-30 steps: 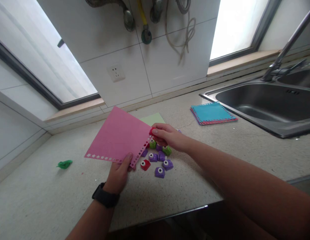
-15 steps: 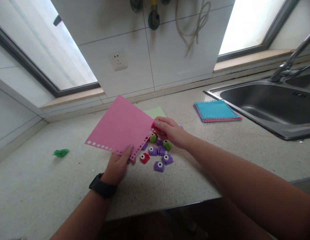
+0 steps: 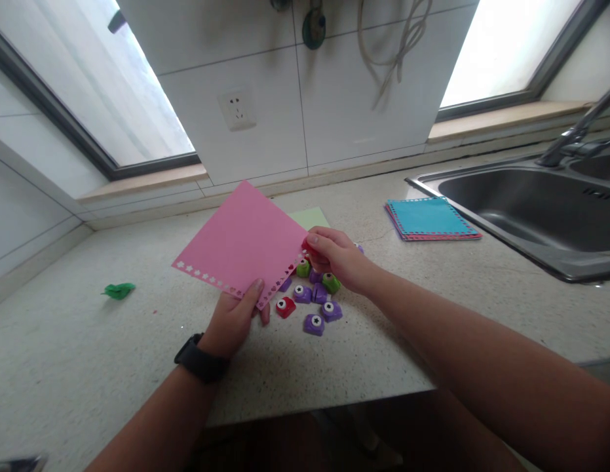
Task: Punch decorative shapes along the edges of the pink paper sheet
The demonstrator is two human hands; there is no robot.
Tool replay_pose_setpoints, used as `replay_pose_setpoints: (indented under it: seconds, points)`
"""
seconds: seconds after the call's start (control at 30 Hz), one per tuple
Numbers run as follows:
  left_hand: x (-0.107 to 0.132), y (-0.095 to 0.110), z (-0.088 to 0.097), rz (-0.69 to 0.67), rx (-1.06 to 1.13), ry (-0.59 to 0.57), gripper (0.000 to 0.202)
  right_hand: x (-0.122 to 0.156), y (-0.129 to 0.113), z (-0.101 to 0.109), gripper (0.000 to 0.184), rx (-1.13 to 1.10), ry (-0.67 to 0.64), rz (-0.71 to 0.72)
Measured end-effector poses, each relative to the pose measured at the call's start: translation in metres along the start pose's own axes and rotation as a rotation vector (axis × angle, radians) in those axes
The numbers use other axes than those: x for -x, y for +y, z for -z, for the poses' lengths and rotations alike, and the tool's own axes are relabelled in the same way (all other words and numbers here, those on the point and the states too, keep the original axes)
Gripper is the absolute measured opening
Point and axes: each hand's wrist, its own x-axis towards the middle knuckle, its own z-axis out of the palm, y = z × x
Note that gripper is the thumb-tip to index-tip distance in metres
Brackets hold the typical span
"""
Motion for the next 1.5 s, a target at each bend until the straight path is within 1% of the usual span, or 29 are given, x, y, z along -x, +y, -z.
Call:
replay_pose_setpoints:
  seconds: [0.3, 0.47, 0.8, 1.03, 1.23, 1.5]
  points:
    - [-0.0003, 0.0023, 0.0, 0.024, 0.001, 0.015, 0.058, 0.0006, 0.0017, -0.0017, 0.029, -0.044, 0.007, -0.025]
    - [0.0007, 0.003, 0.0002, 0.005, -0.007, 0.015, 0.058, -0.0009, 0.0029, -0.0014, 0.03, -0.063, 0.01, -0.023]
    - [-0.0007, -0.0042, 0.003, -0.01, -0.032, -0.013, 0.061, -0.0015, 0.0025, -0.0034, 0.031, -0.072, -0.014, -0.019]
    - [-0.0007, -0.0024, 0.0025, -0.017, -0.009, -0.013, 0.06, -0.0023, 0.0051, -0.0013, 0.029, -0.076, -0.043, -0.009]
    - [-0.0014, -0.0034, 0.0025, -0.017, -0.005, -0.025, 0.06, -0.0027, 0.005, -0.0017, 0.029, -0.067, -0.039, -0.012]
    - [-0.0004, 0.0004, 0.0015, -0.014, -0.015, -0.017, 0.06, -0.002, 0.0034, -0.0033, 0.029, -0.077, -0.041, -0.011]
